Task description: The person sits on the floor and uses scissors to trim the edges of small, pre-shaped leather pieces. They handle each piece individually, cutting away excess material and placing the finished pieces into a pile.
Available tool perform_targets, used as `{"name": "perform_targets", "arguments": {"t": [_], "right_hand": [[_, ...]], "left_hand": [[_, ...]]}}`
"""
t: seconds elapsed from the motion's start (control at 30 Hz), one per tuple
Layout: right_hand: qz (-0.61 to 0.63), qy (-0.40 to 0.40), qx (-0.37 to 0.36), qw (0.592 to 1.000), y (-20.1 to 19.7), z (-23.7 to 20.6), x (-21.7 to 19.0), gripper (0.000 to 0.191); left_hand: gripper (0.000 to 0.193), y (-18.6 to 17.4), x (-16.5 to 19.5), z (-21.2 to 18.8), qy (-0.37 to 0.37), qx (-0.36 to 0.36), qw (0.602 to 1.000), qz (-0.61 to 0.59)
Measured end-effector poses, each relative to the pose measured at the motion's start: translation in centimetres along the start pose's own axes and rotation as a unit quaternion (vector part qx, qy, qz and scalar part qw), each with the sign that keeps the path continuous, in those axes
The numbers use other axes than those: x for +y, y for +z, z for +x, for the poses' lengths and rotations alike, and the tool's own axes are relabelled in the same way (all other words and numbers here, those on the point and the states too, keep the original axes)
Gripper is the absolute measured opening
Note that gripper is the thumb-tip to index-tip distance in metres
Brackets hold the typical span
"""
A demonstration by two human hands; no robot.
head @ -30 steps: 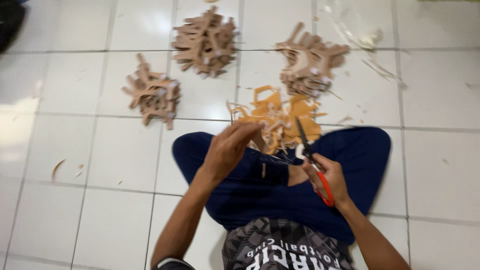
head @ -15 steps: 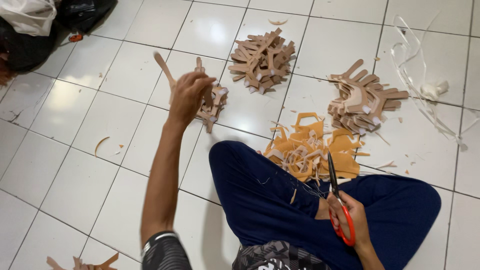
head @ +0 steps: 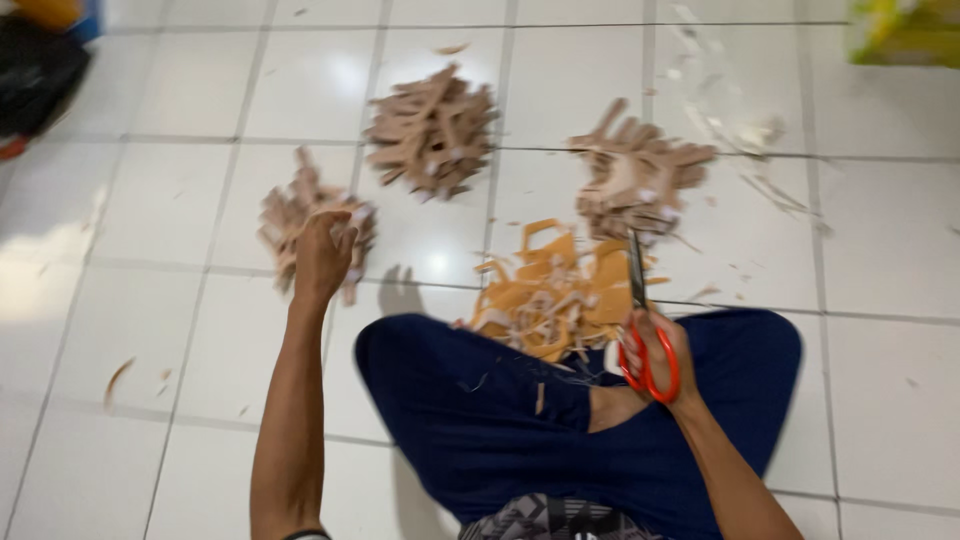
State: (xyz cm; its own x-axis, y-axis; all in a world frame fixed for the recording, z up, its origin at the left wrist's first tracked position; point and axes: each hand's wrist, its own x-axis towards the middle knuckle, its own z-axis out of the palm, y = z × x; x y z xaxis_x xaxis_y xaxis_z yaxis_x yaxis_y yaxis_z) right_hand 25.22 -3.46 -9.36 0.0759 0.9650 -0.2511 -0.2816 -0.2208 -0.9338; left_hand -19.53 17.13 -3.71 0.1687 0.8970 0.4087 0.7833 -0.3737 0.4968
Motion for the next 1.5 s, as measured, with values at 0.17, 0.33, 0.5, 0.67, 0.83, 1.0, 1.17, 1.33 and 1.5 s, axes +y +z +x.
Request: {"name": "perform_targets", "arguments": {"t": [0.17,0.33,0.5,0.67,0.83,1.0,1.17,1.33,1.5], "right_hand": [[0.128,-0.009,-0.019,0.991,-1.1,4.2,-0.8,0.052],[0.227,0.019,0.049,0.972,-1.2,5.6,-0.9,0.056],[0.257,0.008,0.076,0.963,-1.2,6.2,-0.9,0.058],[0.254,0.016,0.085,0.963,-0.9,6.6,-0.7,0.063],[0.242,0.035,0.082,0.966,-1.1,6.9,0.5,0.068],[0.212,0.009,0.067,0.975,-0.9,7.1,1.1,0.063],[0.081,-0.039,-0.009,0.996,0.1,4.5,0.5,0.056],[0.068,-0.017,-0.132,0.989,2.7,-0.1,-0.8,0.064],[0.129,0.016,-0.170,0.977,4.1,-1.8,-2.1,0.069]], "left_hand": [[0.024,8.6,8.9,5.3,0.079,-0.074,0.986,-0.130],[0.027,19.3,17.8,9.1,0.122,-0.180,0.971,-0.098],[0.061,26.8,25.4,11.4,0.184,-0.352,0.910,0.122],[0.079,29.3,27.3,12.4,0.269,-0.420,0.836,0.230],[0.053,28.2,24.6,13.0,0.469,-0.263,0.816,0.211],[0.023,22.2,21.6,10.8,0.225,-0.238,0.943,-0.060],[0.011,15.9,22.6,5.9,-0.023,-0.209,0.960,-0.185],[0.009,12.6,22.9,0.7,-0.012,-0.152,0.969,-0.192],[0.007,10.0,22.9,-2.3,0.053,-0.101,0.953,-0.281]]}}
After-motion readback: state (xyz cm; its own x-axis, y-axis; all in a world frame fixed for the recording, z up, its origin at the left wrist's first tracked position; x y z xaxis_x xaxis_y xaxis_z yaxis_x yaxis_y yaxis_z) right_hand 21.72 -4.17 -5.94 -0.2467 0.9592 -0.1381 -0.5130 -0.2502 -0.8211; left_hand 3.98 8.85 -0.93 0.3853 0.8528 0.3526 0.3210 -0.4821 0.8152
